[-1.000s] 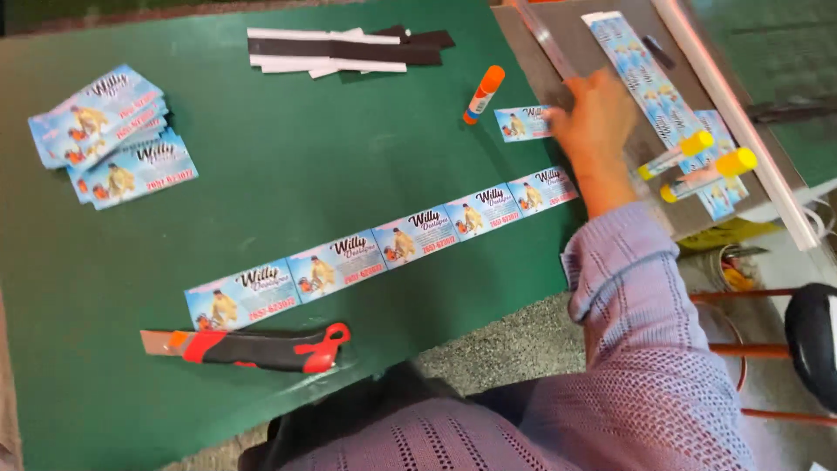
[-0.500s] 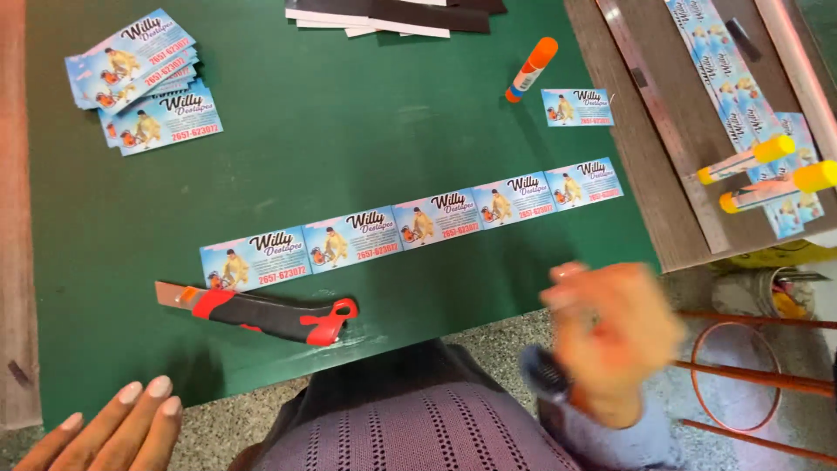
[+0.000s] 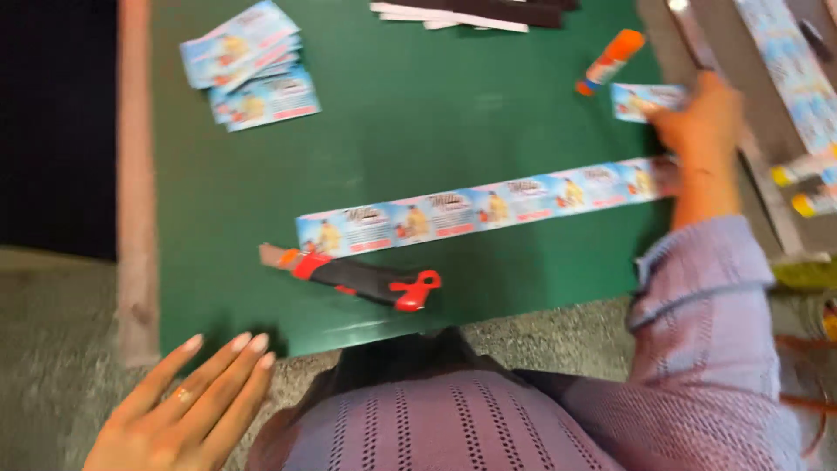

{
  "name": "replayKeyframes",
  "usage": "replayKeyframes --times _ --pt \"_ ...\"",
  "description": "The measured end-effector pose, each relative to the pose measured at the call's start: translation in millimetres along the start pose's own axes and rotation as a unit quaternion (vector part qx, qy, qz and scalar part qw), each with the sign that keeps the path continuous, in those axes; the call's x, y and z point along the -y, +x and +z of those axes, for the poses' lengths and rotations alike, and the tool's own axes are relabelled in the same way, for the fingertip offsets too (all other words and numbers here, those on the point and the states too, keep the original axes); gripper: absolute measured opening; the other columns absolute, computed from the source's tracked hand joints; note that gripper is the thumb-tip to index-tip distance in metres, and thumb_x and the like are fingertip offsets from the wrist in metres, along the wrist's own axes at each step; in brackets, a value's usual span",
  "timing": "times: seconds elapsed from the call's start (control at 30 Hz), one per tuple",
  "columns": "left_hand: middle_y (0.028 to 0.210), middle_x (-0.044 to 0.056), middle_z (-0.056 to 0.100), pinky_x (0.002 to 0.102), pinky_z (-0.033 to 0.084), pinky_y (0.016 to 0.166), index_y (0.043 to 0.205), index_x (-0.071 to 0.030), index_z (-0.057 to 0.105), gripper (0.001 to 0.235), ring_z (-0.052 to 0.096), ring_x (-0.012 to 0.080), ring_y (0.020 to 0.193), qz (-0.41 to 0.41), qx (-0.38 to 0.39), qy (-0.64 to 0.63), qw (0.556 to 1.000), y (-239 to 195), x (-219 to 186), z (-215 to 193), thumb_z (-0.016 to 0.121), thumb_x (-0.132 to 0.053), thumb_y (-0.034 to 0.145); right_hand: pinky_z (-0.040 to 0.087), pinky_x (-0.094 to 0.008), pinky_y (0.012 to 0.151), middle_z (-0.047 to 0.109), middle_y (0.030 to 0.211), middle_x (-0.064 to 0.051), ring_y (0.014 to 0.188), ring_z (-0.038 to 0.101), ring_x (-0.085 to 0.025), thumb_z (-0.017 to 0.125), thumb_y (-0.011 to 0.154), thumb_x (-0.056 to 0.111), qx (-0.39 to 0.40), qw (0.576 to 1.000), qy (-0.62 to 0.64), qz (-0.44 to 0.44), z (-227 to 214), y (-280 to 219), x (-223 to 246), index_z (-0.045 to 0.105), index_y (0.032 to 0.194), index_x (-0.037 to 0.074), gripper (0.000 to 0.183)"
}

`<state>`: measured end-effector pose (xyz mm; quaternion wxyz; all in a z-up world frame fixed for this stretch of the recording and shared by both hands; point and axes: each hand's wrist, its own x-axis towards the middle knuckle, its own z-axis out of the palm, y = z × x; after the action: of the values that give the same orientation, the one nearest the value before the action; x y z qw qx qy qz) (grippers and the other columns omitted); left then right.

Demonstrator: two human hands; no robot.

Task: Cut printed cards from a strip using a utility knife and ruler

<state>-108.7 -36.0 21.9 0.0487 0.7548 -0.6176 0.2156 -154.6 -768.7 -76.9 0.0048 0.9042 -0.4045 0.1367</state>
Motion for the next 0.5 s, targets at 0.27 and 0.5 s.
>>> replayKeyframes --times 0.27,0.5 --pt "0.119 0.010 0.078 0.040 0.057 0.097 0.116 -0.005 0.076 0.022 0.075 0.0211 0.108 -0.235 -0.038 0.048 0.970 -18.8 6.7 -19.6 0.064 -0.019 0.103 0.053 -0.034 0.089 0.075 0.120 -0.008 0.103 0.071 -0.019 0.090 0.074 0.015 0.059 0.952 0.257 -0.153 -25.3 -48.8 21.9 0.068 0.134 0.009 0.064" --pt "0.107 0.027 0.077 0.045 0.066 0.082 0.111 0.007 0.075 0.031 0.080 0.0351 0.097 -0.240 -0.208 -0.018 0.948 -27.4 22.5 -16.9 0.047 0.015 0.098 0.054 -0.028 0.092 0.078 0.121 -0.006 0.106 0.072 -0.011 0.083 0.082 0.010 0.142 0.845 0.348 -0.380 -185.4 -296.6 289.8 0.075 0.123 0.010 0.042"
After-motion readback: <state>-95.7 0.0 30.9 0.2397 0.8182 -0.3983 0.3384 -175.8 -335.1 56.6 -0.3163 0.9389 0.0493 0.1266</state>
